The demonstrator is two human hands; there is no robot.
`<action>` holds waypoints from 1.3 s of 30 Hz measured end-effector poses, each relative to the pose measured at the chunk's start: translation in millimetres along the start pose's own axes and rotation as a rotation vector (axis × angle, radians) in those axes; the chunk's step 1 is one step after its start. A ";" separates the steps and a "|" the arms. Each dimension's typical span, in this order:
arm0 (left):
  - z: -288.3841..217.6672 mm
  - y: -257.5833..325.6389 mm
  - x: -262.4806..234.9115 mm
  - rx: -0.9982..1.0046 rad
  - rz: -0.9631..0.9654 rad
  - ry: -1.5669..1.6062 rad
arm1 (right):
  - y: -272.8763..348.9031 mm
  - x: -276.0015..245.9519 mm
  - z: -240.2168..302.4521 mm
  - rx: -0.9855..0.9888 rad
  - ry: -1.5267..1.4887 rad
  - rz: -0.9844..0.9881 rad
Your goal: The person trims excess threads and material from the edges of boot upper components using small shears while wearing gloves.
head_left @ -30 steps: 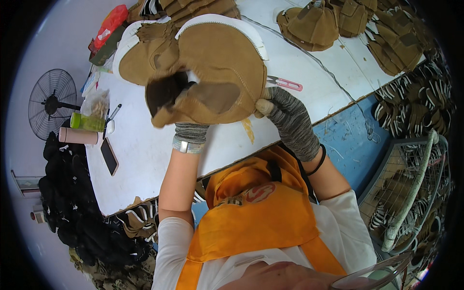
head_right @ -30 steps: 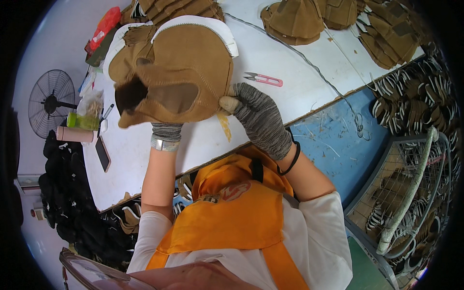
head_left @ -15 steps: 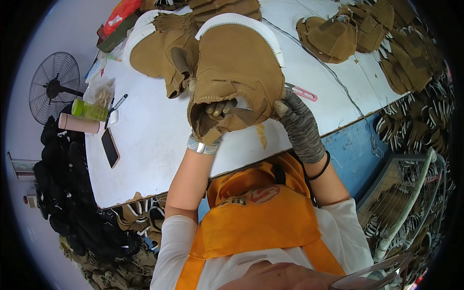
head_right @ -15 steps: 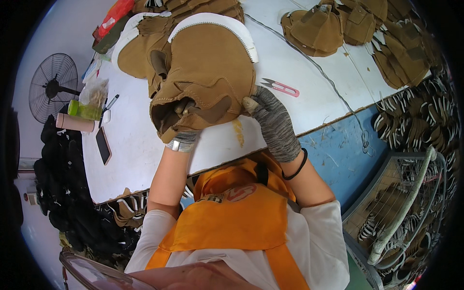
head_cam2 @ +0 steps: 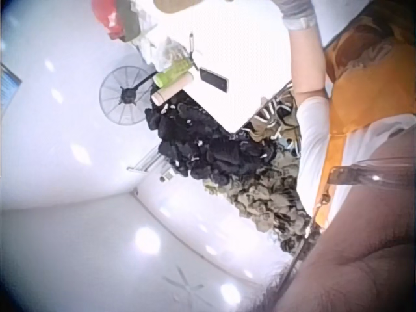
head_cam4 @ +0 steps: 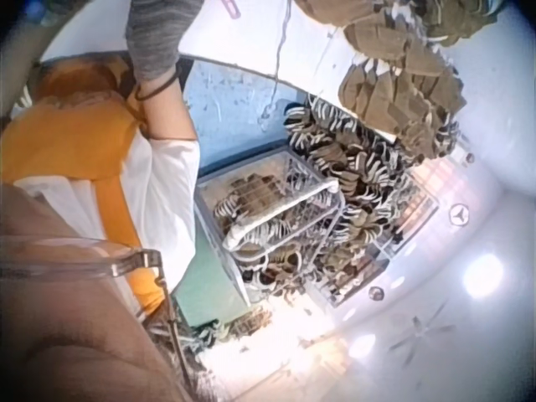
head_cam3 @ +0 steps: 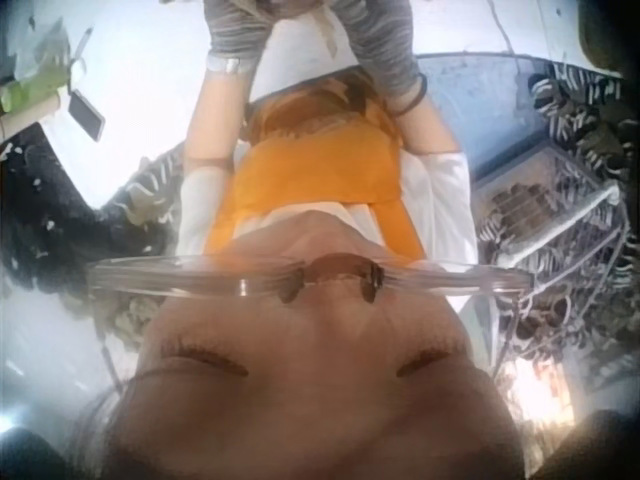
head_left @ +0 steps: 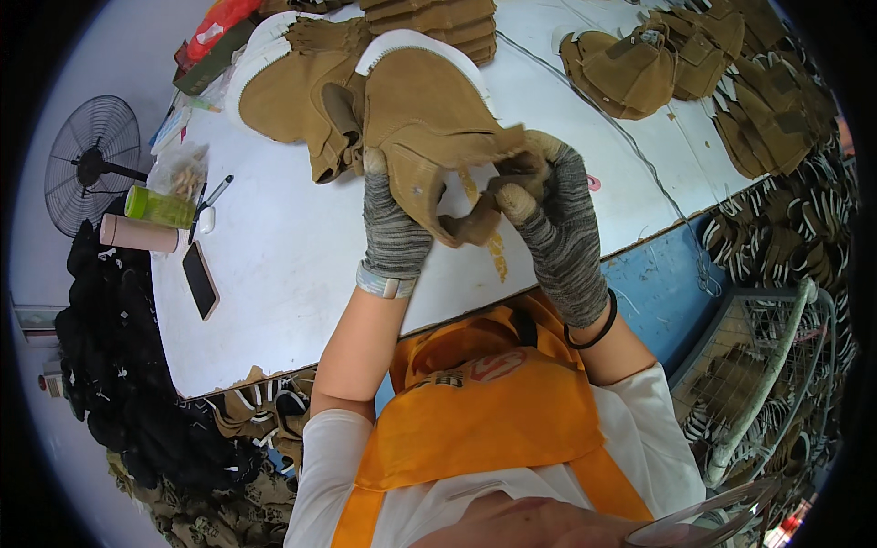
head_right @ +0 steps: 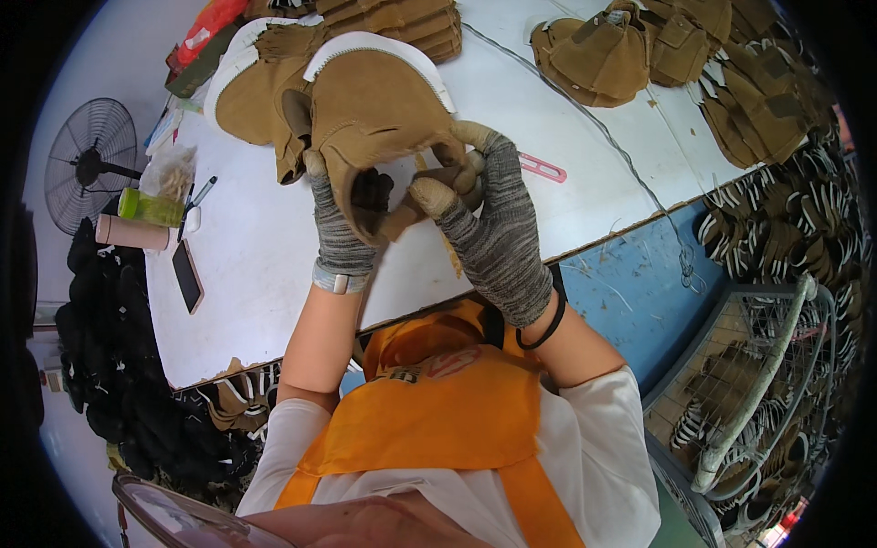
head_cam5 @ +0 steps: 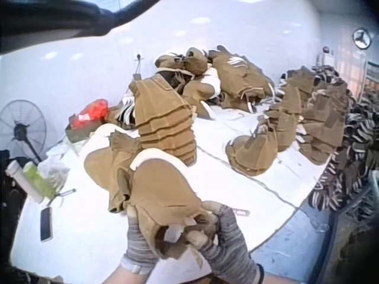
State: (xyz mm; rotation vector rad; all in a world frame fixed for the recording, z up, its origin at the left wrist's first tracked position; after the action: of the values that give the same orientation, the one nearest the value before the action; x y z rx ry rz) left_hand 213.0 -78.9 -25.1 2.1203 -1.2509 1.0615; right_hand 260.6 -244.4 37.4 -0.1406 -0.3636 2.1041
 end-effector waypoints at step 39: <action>16.4 25.9 50.0 -0.013 0.408 -0.668 | 16.8 -52.4 -73.8 0.184 0.617 0.298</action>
State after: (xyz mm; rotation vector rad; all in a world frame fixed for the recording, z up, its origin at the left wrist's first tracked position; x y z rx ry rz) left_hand 211.2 -129.1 5.2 2.3552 -2.0521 0.4681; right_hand 292.7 -282.1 -40.2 -0.7507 0.2340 2.2396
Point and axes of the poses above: each hand's wrist, its own y-axis away from the middle knuckle, its own x-axis out of the palm, z = x × y, the point moved 7 cm from there along -y, towards the middle knuckle, and after that the axes turned 7 degrees about y, right-handed, at the moved point
